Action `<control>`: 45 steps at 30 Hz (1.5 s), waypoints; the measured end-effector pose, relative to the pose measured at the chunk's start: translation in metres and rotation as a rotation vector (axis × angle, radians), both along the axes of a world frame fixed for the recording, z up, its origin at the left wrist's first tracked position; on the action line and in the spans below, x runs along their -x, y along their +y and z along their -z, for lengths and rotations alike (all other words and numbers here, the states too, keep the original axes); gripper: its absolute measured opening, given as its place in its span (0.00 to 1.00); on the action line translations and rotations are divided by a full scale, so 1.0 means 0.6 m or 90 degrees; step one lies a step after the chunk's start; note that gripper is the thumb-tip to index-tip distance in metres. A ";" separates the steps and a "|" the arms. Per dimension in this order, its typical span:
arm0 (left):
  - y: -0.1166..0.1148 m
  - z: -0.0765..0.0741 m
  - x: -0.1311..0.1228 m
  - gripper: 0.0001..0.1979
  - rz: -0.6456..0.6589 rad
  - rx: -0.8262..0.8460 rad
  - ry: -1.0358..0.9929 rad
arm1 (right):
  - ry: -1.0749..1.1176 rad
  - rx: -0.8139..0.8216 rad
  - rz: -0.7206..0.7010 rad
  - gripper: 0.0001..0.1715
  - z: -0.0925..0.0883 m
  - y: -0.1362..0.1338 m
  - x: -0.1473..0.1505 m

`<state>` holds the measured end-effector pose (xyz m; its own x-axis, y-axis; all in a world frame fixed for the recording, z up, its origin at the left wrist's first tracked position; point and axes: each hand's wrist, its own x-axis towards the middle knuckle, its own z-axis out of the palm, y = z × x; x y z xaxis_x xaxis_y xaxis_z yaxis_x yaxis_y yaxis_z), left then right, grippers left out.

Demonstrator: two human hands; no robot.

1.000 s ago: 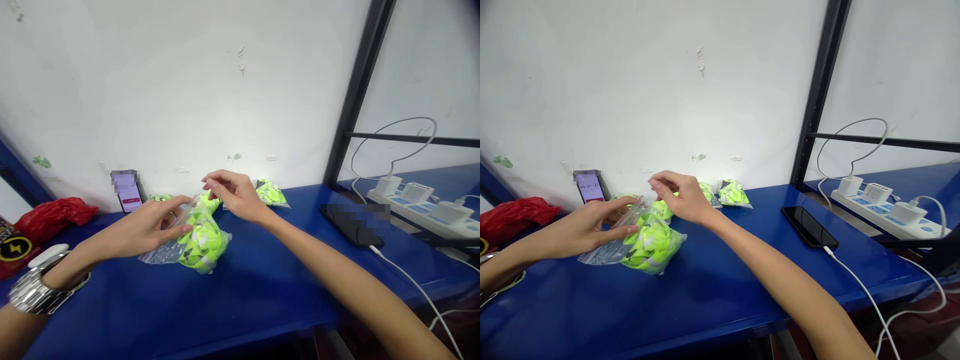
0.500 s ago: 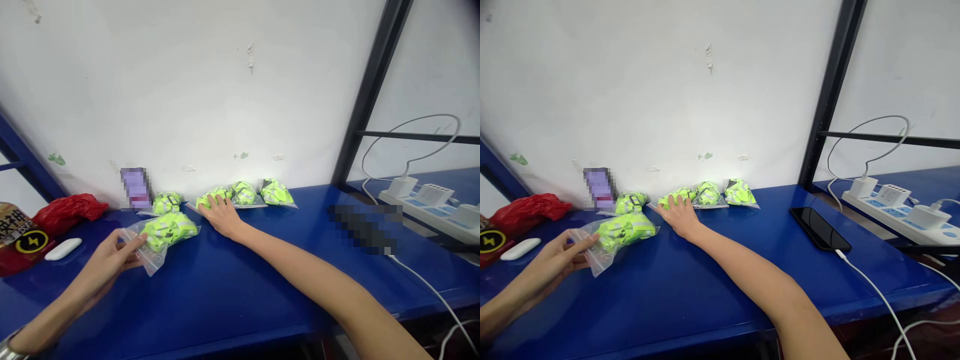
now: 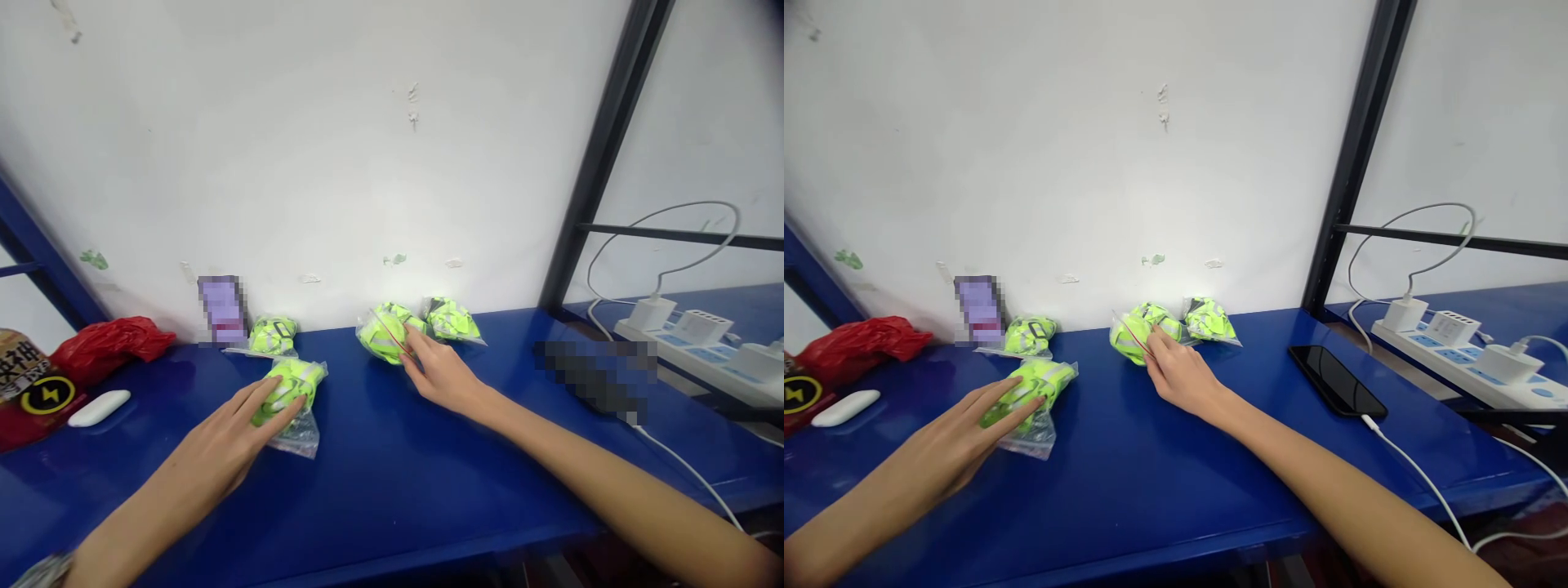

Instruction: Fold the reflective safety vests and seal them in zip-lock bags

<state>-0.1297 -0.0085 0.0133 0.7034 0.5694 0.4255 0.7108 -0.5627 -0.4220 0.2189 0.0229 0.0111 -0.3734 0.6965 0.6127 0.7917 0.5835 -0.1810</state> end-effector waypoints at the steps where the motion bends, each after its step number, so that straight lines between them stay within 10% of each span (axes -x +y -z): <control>1: 0.014 0.005 -0.013 0.35 -0.007 0.004 0.027 | -0.010 0.000 0.006 0.07 0.003 -0.008 -0.005; 9: 0.135 0.009 -0.107 0.34 -0.031 -0.073 0.126 | -0.053 -0.125 0.101 0.08 0.015 -0.025 -0.023; 20: 0.212 0.000 -0.092 0.27 -0.168 -0.061 0.103 | -0.260 -0.301 0.014 0.12 0.013 -0.035 -0.016; 30: 0.164 0.007 -0.092 0.16 -0.013 -0.063 -0.078 | -0.291 -0.029 -0.089 0.09 0.012 -0.058 0.016; 38: 0.018 -0.003 -0.197 0.15 0.088 0.431 -0.384 | 0.067 0.150 -0.140 0.06 0.021 -0.052 0.046; 45: 0.022 0.025 -0.237 0.14 0.080 0.495 -0.577 | 0.079 0.155 -0.177 0.10 0.017 -0.051 0.042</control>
<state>0.0123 0.0045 -0.0017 0.3954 0.8423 0.3664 0.4959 -0.5315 0.6868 0.1937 -0.0076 0.0011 -0.5017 0.7101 0.4940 0.5732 0.7006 -0.4249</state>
